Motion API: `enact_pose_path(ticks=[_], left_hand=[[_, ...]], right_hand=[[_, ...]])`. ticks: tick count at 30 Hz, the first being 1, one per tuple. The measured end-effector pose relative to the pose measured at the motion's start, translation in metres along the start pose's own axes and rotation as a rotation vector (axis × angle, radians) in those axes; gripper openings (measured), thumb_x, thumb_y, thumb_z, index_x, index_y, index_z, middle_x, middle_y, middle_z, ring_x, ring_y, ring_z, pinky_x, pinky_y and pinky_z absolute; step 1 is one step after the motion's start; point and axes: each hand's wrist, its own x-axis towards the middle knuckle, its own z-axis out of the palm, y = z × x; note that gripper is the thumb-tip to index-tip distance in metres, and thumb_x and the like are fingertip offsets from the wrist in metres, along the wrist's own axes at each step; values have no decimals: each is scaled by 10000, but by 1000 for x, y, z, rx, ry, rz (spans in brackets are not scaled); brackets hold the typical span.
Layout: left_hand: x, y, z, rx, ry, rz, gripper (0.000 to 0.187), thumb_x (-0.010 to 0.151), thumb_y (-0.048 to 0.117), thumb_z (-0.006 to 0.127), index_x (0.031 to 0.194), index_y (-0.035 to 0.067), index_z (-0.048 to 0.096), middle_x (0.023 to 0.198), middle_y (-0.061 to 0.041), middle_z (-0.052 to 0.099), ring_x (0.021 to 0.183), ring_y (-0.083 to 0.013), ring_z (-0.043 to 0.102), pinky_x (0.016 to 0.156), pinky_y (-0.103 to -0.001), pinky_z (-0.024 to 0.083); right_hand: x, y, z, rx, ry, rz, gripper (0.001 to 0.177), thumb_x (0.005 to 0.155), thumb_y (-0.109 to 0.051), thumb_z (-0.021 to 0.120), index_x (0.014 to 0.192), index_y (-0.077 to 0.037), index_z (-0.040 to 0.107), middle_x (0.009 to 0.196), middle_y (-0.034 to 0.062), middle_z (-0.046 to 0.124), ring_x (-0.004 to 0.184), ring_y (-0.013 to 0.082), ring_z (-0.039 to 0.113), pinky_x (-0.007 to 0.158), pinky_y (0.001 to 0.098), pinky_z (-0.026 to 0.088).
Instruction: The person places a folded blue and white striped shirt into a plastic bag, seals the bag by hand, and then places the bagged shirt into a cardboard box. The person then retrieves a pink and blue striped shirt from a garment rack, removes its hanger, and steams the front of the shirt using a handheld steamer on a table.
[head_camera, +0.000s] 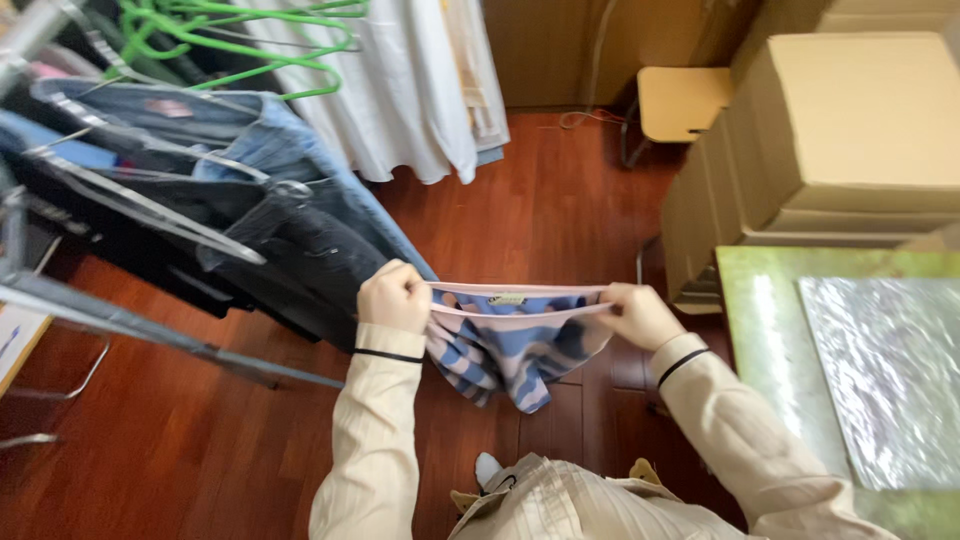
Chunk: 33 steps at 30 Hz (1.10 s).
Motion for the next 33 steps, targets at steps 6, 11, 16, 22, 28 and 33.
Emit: enact_pose_path(ticks=[6, 11, 16, 22, 28, 33], left_hand=[[5, 15, 33, -267, -183, -123, 162, 673, 207, 503, 535, 122, 488, 525, -54, 498, 562, -267, 545, 574, -338, 462], [31, 32, 68, -447, -345, -82, 159, 682, 218, 448, 559, 119, 472, 506, -74, 446, 517, -208, 471, 555, -287, 436], [76, 60, 102, -521, -656, 159, 180, 732, 268, 455, 652, 130, 540, 541, -117, 513, 563, -227, 528, 575, -310, 458], [109, 111, 96, -456, -1014, 482, 478, 602, 492, 740, 723, 93, 506, 560, -181, 555, 583, -336, 600, 570, -356, 487], [114, 133, 130, -78, -1286, 845, 444, 634, 387, 773, 802, 12, 606, 791, -244, 670, 852, -426, 656, 772, -524, 525], [87, 133, 187, -97, -1079, 984, 146, 686, 291, 651, 653, 159, 600, 705, -67, 588, 726, -322, 651, 638, -433, 557]], right_hand=[[-29, -4, -84, 137, 126, 120, 178, 695, -206, 733, 827, -157, 626, 721, 91, 654, 729, 299, 653, 659, 375, 503], [-58, 28, -102, 137, 167, 253, 262, 724, -303, 759, 909, -198, 605, 671, 69, 622, 651, 252, 628, 609, 352, 482], [-95, 30, -131, 109, 150, 448, 410, 713, -326, 752, 1073, -237, 576, 781, 15, 734, 738, 237, 690, 703, 380, 523], [-144, -24, -140, 139, 307, 794, 535, 752, -246, 724, 1242, -175, 521, 590, 67, 585, 550, 230, 521, 633, 352, 437], [-205, -65, -99, 14, 320, 1058, 181, 742, -224, 677, 849, -82, 646, 757, 131, 682, 805, 379, 648, 743, 458, 494], [-256, -101, -54, -53, 606, 1136, 71, 809, -204, 642, 799, -140, 613, 737, 28, 604, 767, 240, 637, 757, 350, 506]])
